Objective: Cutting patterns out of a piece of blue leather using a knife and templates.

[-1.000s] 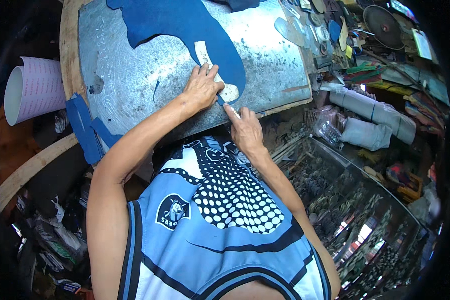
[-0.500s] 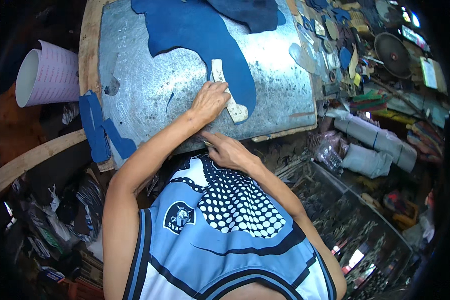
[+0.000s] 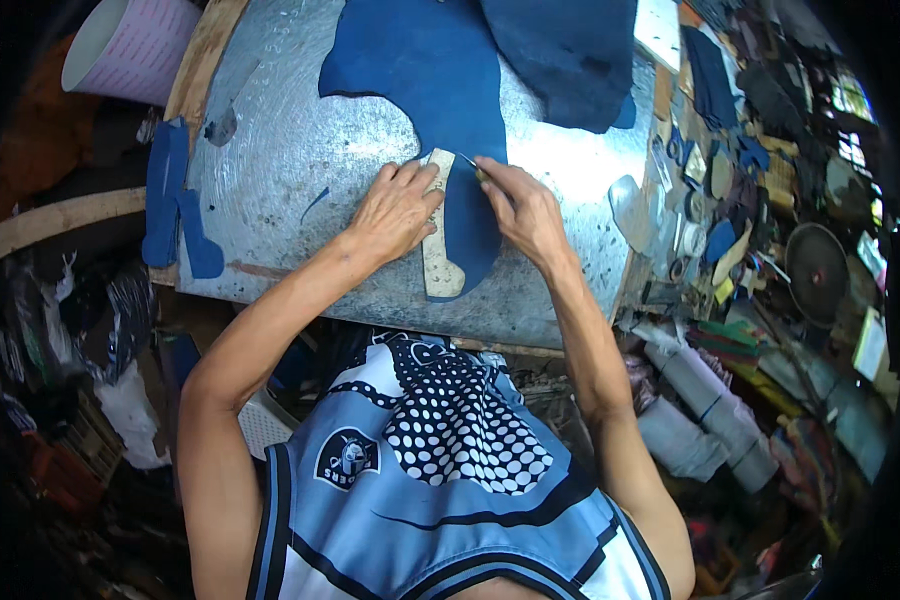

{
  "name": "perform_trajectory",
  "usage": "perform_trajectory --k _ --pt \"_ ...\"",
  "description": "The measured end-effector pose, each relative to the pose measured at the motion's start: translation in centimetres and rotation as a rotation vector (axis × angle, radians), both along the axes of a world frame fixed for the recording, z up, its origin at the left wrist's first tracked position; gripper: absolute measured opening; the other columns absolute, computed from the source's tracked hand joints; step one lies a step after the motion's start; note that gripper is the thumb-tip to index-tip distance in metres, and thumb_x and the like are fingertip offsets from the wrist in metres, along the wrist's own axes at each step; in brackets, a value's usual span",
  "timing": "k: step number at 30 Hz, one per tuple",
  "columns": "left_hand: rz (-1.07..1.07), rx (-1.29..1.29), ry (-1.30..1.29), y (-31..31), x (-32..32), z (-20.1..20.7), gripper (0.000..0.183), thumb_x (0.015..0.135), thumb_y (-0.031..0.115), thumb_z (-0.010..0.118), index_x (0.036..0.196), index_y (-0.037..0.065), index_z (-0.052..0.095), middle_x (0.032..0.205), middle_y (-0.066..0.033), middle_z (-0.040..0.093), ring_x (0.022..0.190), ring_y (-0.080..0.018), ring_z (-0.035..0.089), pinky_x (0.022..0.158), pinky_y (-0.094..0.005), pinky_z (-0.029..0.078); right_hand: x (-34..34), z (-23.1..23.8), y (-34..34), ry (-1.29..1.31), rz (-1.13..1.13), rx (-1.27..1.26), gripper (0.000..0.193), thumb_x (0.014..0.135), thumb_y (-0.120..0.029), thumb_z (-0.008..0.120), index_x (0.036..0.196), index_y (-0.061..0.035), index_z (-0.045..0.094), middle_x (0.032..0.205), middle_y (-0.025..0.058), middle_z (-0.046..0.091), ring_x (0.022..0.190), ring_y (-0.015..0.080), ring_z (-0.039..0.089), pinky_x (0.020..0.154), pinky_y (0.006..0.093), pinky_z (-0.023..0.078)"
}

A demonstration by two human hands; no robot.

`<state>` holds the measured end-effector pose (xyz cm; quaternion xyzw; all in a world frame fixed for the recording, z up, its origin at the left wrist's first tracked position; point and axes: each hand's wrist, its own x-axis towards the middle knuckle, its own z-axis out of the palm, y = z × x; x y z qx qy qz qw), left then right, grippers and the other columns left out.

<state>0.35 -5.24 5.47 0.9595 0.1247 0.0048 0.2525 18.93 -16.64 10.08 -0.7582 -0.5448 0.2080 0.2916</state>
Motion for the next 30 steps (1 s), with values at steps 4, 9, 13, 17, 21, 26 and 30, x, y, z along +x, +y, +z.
perform_trajectory --k 4,9,13,17,21,26,30 --pt "0.109 0.043 0.022 -0.2 0.7 1.0 0.05 0.069 0.022 0.083 0.113 0.008 0.064 0.145 -0.0165 0.048 0.125 -0.0294 0.049 0.097 -0.0415 0.039 2.6 -1.9 2.6 -0.121 0.191 0.0 0.024 0.09 -0.013 0.065 0.113 -0.0093 0.072 0.095 0.0103 0.072 0.082 0.0302 0.069 0.073 0.0393 0.056" --pt "0.099 0.07 0.104 -0.4 1.2 1.2 0.05 0.068 0.02 0.084 0.111 0.008 0.063 0.148 -0.0158 0.044 0.122 -0.0294 0.05 0.097 -0.0422 0.039 3.4 -1.8 3.9 -0.105 0.269 -0.045 0.023 0.089 -0.014 0.066 0.111 -0.0098 0.074 0.094 0.0099 0.072 0.081 0.0288 0.069 0.071 0.0386 0.057" --pt "0.11 0.043 0.14 -0.4 1.4 1.4 0.049 0.068 0.02 0.084 0.11 0.008 0.061 0.148 -0.0155 0.044 0.124 -0.0296 0.049 0.097 -0.0422 0.039 3.6 -2.1 4.0 -0.108 0.306 -0.04 0.024 0.089 -0.013 0.066 0.112 -0.0098 0.074 0.094 0.0107 0.071 0.081 0.0292 0.069 0.072 0.0391 0.057" --pt "0.115 0.038 0.138 -0.5 1.4 1.7 0.048 0.069 0.019 0.083 0.11 0.008 0.061 0.149 -0.0153 0.043 0.125 -0.0299 0.048 0.097 -0.0423 0.039 3.7 -2.2 4.1 -0.129 0.324 -0.016 0.025 0.088 -0.013 0.067 0.112 -0.0098 0.073 0.095 0.0111 0.071 0.081 0.0294 0.069 0.072 0.0394 0.057" --pt "0.12 0.034 0.12 -0.5 1.3 1.4 0.048 0.069 0.019 0.083 0.11 0.008 0.061 0.149 -0.0152 0.043 0.126 -0.0302 0.047 0.097 -0.0423 0.039 3.6 -2.2 4.0 -0.138 0.333 -0.034 0.027 0.088 -0.012 0.067 0.114 -0.0101 0.073 0.097 0.0115 0.071 0.08 0.0293 0.069 0.071 0.0392 0.058" --pt "0.114 0.036 0.132 -0.5 1.3 1.3 0.048 0.07 0.02 0.083 0.111 0.008 0.062 0.149 -0.0153 0.044 0.126 -0.0298 0.047 0.097 -0.0422 0.039 3.3 -2.2 4.2 -0.161 0.337 -0.044 0.027 0.088 -0.013 0.066 0.114 -0.0103 0.073 0.095 0.0112 0.07 0.079 0.0292 0.068 0.07 0.0392 0.058" --pt "0.11 0.031 0.137 -0.2 1.4 1.3 0.046 0.07 0.02 0.083 0.11 0.008 0.063 0.148 -0.0152 0.045 0.125 -0.0293 0.048 0.097 -0.0419 0.04 3.0 -1.9 4.3 -0.203 0.354 -0.112 0.027 0.09 -0.012 0.064 0.115 -0.0104 0.072 0.094 0.0109 0.068 0.079 0.0297 0.068 0.069 0.0405 0.058"
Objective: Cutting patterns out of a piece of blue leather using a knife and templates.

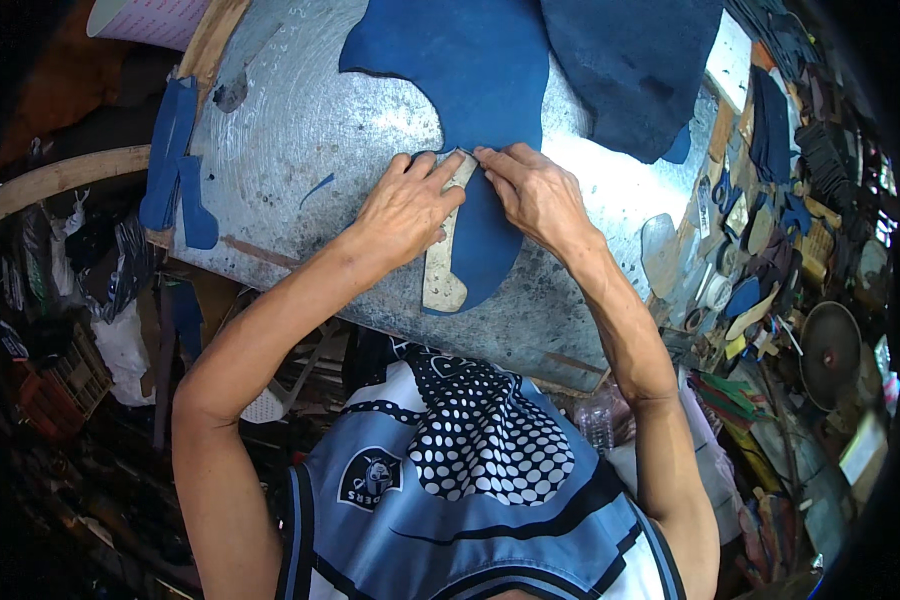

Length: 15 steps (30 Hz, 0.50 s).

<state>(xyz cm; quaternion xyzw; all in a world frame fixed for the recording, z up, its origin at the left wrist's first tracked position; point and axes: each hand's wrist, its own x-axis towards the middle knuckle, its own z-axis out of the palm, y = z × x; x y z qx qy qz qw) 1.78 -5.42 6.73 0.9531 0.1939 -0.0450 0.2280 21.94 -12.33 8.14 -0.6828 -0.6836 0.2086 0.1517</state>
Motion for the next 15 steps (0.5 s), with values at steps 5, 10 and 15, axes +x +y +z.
perform_trajectory --k 5,10,15 --pt "0.001 -0.005 0.03 0.1 0.2 0.0 0.047 0.07 0.02 0.084 0.11 0.008 0.065 0.148 -0.0147 0.045 0.125 -0.0289 0.048 0.098 -0.0418 0.039 0.0 0.1 0.0 0.01 0.011 -0.05 0.027 0.091 -0.012 0.062 0.117 -0.0101 0.071 0.096 0.0125 0.067 0.08 0.0318 0.068 0.07 0.0421 0.058" --pt "0.005 -0.011 0.041 0.1 0.3 0.2 0.049 0.068 0.02 0.085 0.112 0.008 0.065 0.148 -0.0148 0.045 0.125 -0.0287 0.048 0.099 -0.0419 0.039 -0.1 0.5 0.0 0.023 0.004 -0.089 0.027 0.092 -0.011 0.061 0.118 -0.0093 0.07 0.096 0.0142 0.066 0.082 0.033 0.068 0.071 0.0433 0.058" --pt "0.006 -0.019 0.033 0.2 0.4 0.3 0.053 0.068 0.019 0.085 0.114 0.006 0.064 0.148 -0.015 0.045 0.125 -0.03 0.049 0.099 -0.0424 0.039 0.6 0.9 -1.0 0.02 -0.026 -0.119 0.027 0.092 -0.012 0.061 0.118 -0.0082 0.07 0.096 0.0137 0.066 0.082 0.0338 0.068 0.072 0.0434 0.057"
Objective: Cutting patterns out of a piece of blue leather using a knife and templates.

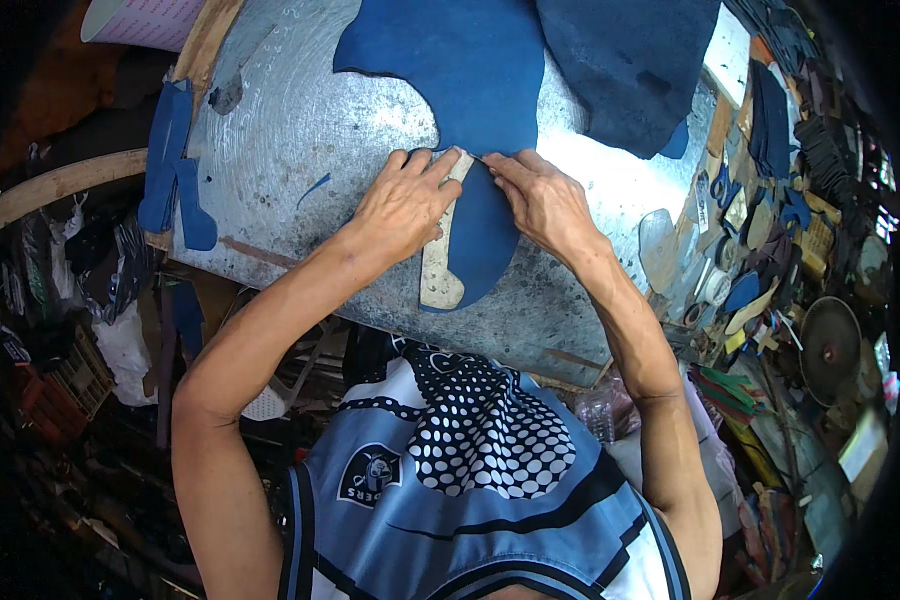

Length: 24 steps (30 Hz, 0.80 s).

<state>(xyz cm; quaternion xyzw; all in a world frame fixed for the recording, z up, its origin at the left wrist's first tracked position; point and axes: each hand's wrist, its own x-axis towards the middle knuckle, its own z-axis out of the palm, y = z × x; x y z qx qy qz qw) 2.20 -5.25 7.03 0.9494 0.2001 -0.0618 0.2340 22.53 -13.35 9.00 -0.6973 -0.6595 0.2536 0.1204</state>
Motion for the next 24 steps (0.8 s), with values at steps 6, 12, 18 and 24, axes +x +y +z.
perform_trajectory --k 6,12,18,24 --pt "0.005 -0.017 -0.008 -0.1 0.0 -0.1 0.054 0.066 0.018 0.086 0.114 0.006 0.063 0.148 -0.0152 0.045 0.126 -0.0318 0.049 0.1 -0.0428 0.039 0.7 -0.7 -1.1 0.012 -0.007 0.085 0.027 0.092 -0.011 0.061 0.118 -0.0077 0.07 0.106 0.0154 0.069 0.089 0.0345 0.069 0.077 0.0426 0.058" --pt "0.0 -0.016 0.016 0.0 -0.1 -0.1 0.055 0.067 0.019 0.086 0.115 0.006 0.063 0.149 -0.0155 0.044 0.126 -0.0316 0.048 0.101 -0.0431 0.039 0.7 -0.9 -1.4 -0.007 -0.021 0.079 0.027 0.092 -0.011 0.06 0.118 -0.0069 0.069 0.115 0.0163 0.069 0.096 0.0349 0.069 0.083 0.0416 0.058" --pt "-0.026 -0.024 0.007 0.5 -0.3 0.2 0.053 0.07 0.02 0.085 0.116 0.006 0.062 0.149 -0.0157 0.043 0.127 -0.0317 0.047 0.101 -0.0433 0.039 0.5 -0.9 -1.5 0.003 -0.05 0.101 0.027 0.092 -0.011 0.06 0.117 -0.0067 0.069 0.117 0.0165 0.069 0.099 0.0352 0.069 0.086 0.0418 0.057" --pt "-0.089 0.02 -0.018 0.3 -0.6 -0.2 0.074 0.066 0.028 0.087 0.128 0.003 0.056 0.15 -0.0197 0.041 0.128 -0.0353 0.046 0.102 -0.0444 0.038 -1.0 0.6 -2.1 0.094 -0.248 0.017 0.028 0.094 -0.012 0.06 0.12 -0.0044 0.067 0.116 0.0175 0.067 0.099 0.0366 0.067 0.085 0.042 0.055"
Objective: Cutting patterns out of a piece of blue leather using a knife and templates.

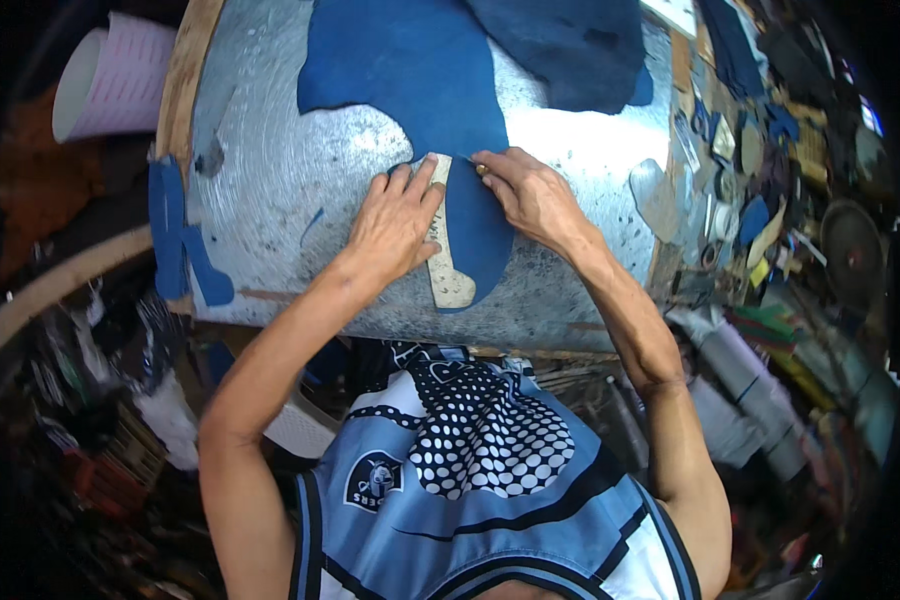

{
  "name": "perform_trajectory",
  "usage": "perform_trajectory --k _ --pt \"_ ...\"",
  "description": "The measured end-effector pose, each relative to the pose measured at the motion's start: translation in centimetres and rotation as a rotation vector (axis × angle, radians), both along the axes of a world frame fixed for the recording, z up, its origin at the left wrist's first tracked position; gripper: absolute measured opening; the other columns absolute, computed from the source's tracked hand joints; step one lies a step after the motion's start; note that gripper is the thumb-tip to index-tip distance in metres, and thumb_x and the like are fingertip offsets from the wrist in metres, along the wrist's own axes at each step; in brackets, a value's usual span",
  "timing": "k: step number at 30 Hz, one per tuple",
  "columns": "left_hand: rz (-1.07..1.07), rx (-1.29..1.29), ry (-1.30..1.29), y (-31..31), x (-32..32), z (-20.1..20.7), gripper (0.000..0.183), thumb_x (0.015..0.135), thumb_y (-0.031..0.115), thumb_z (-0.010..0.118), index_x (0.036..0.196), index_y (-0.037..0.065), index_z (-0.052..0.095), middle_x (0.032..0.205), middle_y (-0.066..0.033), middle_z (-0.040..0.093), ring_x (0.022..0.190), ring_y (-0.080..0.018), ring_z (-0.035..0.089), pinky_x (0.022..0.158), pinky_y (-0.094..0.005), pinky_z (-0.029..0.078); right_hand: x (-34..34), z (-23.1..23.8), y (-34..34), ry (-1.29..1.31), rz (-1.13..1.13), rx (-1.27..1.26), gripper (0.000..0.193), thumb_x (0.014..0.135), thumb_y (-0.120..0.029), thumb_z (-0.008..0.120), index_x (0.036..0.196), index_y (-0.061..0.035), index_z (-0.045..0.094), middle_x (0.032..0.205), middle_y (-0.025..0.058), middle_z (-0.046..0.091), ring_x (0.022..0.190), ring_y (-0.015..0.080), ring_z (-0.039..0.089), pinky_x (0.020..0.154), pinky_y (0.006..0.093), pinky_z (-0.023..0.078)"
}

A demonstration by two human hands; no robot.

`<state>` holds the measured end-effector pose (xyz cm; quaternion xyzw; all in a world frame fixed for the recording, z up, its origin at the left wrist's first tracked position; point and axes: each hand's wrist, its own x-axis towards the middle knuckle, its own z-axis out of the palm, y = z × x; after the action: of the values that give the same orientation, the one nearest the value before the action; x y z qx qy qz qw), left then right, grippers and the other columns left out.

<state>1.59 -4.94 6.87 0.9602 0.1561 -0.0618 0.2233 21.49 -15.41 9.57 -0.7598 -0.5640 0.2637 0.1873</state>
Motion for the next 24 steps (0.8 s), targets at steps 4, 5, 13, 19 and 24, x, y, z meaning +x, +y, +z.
perform_trajectory --k 4,5,13,19,24 --pt "-0.022 -0.003 -0.042 0.0 -0.2 -0.2 0.09 0.061 0.034 0.089 0.134 -0.002 0.051 0.149 -0.023 0.04 0.128 -0.0375 0.045 0.102 -0.0449 0.038 -4.4 -0.5 -1.6 0.124 -0.382 0.193 0.031 0.093 -0.011 0.062 0.121 0.0026 0.063 0.112 0.0217 0.067 0.097 0.0376 0.067 0.083 0.0412 0.055" --pt "-0.055 -0.004 -0.053 0.0 -0.1 -0.2 0.09 0.061 0.034 0.089 0.134 -0.002 0.051 0.149 -0.023 0.04 0.128 -0.0375 0.045 0.102 -0.0449 0.038 -6.0 -0.8 -1.6 0.203 -0.501 0.162 0.034 0.092 -0.012 0.064 0.12 0.0061 0.062 0.11 0.0237 0.066 0.097 0.0375 0.067 0.083 0.0407 0.055" --pt "-0.078 0.01 -0.102 0.5 -0.1 -1.1 0.09 0.06 0.034 0.088 0.133 -0.004 0.051 0.146 -0.0268 0.042 0.123 -0.0395 0.048 0.098 -0.0468 0.04 -11.3 -2.9 0.0 0.078 -0.738 0.22 0.031 0.092 -0.011 0.061 0.119 0.0046 0.065 0.105 0.0244 0.066 0.093 0.0402 0.067 0.081 0.0432 0.054" --pt "-0.077 0.022 -0.161 0.7 -0.5 -1.8 0.089 0.06 0.035 0.087 0.131 -0.005 0.052 0.144 -0.0267 0.044 0.12 -0.0382 0.049 0.096 -0.046 0.041 -11.8 -3.6 0.5 -0.034 -0.72 0.224 0.031 0.092 -0.011 0.062 0.119 0.0034 0.066 0.104 0.0218 0.067 0.092 0.0374 0.068 0.08 0.0416 0.054" --pt "-0.086 0.032 -0.163 0.7 -0.5 -1.8 0.088 0.06 0.036 0.087 0.131 -0.005 0.053 0.143 -0.0265 0.045 0.119 -0.0384 0.05 0.095 -0.046 0.041 -12.1 -2.8 1.0 -0.091 -0.711 0.143 0.032 0.093 -0.014 0.057 0.118 0.0033 0.066 0.104 0.0236 0.066 0.091 0.0409 0.067 0.078 0.0457 0.054"
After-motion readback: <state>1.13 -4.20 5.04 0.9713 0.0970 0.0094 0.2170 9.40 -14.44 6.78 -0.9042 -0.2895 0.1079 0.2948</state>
